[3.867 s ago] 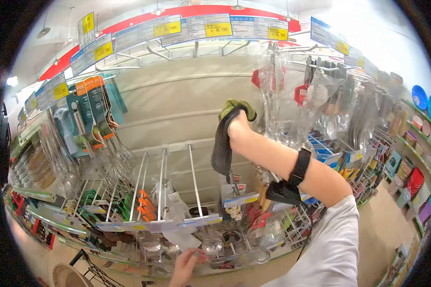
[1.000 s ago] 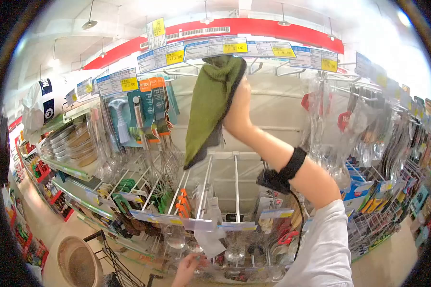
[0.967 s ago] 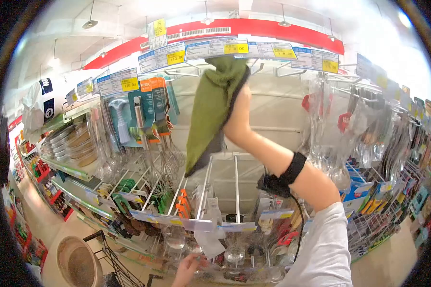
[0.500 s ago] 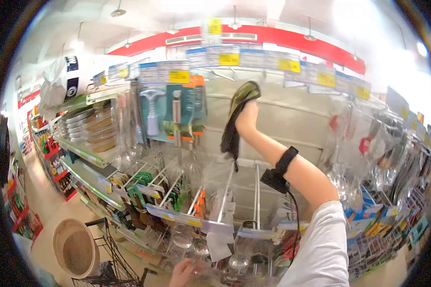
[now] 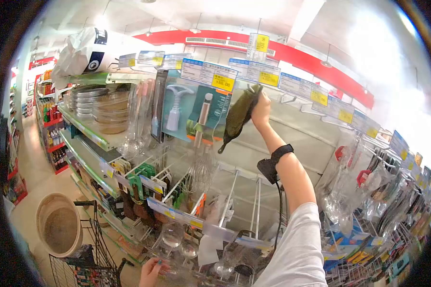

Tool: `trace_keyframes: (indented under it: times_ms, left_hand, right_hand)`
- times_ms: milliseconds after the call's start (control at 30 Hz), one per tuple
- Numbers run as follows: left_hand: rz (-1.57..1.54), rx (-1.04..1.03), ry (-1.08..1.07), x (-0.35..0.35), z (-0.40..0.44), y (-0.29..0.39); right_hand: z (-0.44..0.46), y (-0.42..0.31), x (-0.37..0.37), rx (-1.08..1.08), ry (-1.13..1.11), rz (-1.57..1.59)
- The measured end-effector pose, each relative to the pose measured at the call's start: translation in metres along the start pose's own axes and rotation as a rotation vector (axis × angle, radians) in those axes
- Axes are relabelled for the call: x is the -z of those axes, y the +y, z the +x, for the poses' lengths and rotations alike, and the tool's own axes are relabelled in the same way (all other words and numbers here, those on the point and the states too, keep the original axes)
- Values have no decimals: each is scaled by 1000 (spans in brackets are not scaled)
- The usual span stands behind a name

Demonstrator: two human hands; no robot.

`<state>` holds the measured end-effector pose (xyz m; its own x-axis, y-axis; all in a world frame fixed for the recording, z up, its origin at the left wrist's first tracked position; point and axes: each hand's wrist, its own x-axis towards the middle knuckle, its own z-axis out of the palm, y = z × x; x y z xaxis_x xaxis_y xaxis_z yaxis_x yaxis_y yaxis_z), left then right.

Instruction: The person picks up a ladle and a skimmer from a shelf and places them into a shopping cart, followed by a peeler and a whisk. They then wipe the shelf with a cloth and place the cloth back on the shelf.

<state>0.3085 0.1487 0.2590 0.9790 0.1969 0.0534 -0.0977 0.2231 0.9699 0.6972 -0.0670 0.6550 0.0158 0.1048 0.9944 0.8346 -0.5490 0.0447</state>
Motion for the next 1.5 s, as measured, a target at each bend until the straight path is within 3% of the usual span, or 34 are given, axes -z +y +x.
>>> trace_keyframes:
  times_ms: [100,133,167,233,300,333,367,467,533,567,633,700,767,833,900,967,1000,1033,1067,1133,1167,1200,1233,1300,1367,1500]
  left_hand:
    - [32,-52,-31,-6,11,-17]
    - [38,-48,-47,-13,11,-6]
    - [14,-40,-90,-22,11,6]
    - [-5,-27,-151,-32,14,14]
    - [63,18,-148,-41,21,8]
    - [68,21,-176,-44,25,-1]
    - [65,28,-174,-43,29,-16]
    - [93,21,-192,-42,33,-36]
    - [122,6,-212,-42,35,-35]
    - [158,8,-238,-43,34,-33]
    - [203,17,-288,-45,33,-28]
    - [185,43,-302,-51,31,-24]
    - [204,90,-323,-55,29,-18]
    - [223,129,-336,-59,29,-11]
    - [204,184,-319,-63,27,-6]
    - [201,181,-327,-61,30,-15]
    - [190,174,-319,-59,32,-18]
    - [193,171,-321,-61,33,-16]
    - [164,187,-317,-64,32,-13]
    - [133,193,-296,-64,33,-10]
    - [152,203,-285,-63,33,-11]
    - [170,212,-272,-60,34,-11]
    - [166,200,-251,-56,34,-12]
    - [149,152,-257,-48,34,-13]
    - [133,122,-202,-44,29,-7]
    - [92,64,-126,-32,24,-10]
  right_hand:
    - [0,-34,11,-58,12,53]
    - [2,-37,9,-201,12,313]
    - [0,-40,12,-180,14,466]
    - [1,-83,34,-55,-76,298]
    - [3,-96,39,-86,-60,416]
    - [5,-112,44,-280,-35,649]
    - [4,-111,49,38,-24,248]
    - [-9,-135,62,-149,81,337]
    - [-19,-141,73,-372,-31,816]
    - [-28,-136,79,-376,-19,804]
    - [-47,-128,94,-613,-178,938]
    - [-62,-117,107,-670,-136,818]
    - [-78,-84,115,-1179,-91,1057]
    - [-89,-42,123,-1249,11,1017]
    - [-90,-6,135,-1444,261,838]
    - [-75,6,147,-1434,465,931]
    - [-71,9,154,-1356,495,779]
    - [-91,85,145,-1078,294,276]
    - [-89,108,148,-1033,364,191]
    - [-71,114,156,-737,327,-375]
    - [-67,111,171,-481,316,-670]
    - [-54,117,173,-284,434,-536]
    - [-44,106,180,-428,320,-437]
    - [-32,129,183,-152,410,-610]
    - [-33,124,194,-325,143,-746]
    - [-31,144,198,-346,218,-603]
